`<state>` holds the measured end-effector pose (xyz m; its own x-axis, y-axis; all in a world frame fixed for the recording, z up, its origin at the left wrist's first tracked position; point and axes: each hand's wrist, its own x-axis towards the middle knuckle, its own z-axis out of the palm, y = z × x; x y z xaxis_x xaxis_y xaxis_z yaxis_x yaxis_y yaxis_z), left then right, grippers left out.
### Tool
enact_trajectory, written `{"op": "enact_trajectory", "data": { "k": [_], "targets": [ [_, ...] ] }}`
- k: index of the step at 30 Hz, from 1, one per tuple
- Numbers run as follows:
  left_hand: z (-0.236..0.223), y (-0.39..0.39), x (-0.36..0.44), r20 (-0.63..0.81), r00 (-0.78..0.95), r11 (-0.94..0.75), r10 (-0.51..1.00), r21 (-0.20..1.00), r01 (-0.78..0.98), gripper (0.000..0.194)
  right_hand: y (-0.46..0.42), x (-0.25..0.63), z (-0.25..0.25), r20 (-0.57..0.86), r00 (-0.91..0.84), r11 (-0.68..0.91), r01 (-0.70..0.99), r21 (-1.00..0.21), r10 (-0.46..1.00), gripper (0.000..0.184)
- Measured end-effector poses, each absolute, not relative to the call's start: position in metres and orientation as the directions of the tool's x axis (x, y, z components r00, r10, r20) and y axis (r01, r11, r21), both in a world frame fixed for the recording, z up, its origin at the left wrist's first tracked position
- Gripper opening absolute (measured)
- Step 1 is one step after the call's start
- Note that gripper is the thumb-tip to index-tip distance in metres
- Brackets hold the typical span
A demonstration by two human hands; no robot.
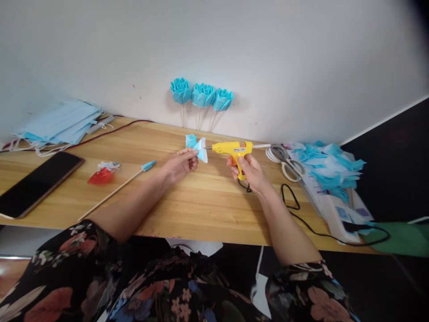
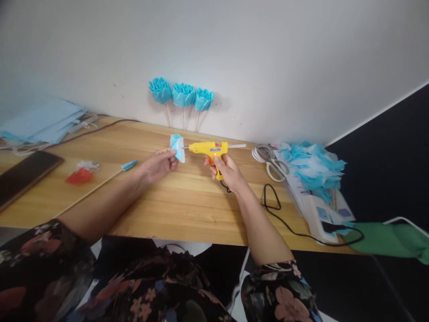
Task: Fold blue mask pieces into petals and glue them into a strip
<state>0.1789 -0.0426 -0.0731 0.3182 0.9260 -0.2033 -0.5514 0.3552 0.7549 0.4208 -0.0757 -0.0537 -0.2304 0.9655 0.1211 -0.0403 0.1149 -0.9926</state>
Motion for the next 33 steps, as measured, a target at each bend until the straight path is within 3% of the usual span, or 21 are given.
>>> {"op": "enact_trajectory", "data": {
  "k": [33],
  "targets": [
    [-0.073, -0.0433, 0.1783, -0.186, 0.345, 0.354, 0.92, 0.773, -0.526, 0.033, -0.0783, 0.4172, -0.0476, 0.097, -0.217, 0.104, 0.022, -0.994, 0.971, 0.051]
  ]
}}
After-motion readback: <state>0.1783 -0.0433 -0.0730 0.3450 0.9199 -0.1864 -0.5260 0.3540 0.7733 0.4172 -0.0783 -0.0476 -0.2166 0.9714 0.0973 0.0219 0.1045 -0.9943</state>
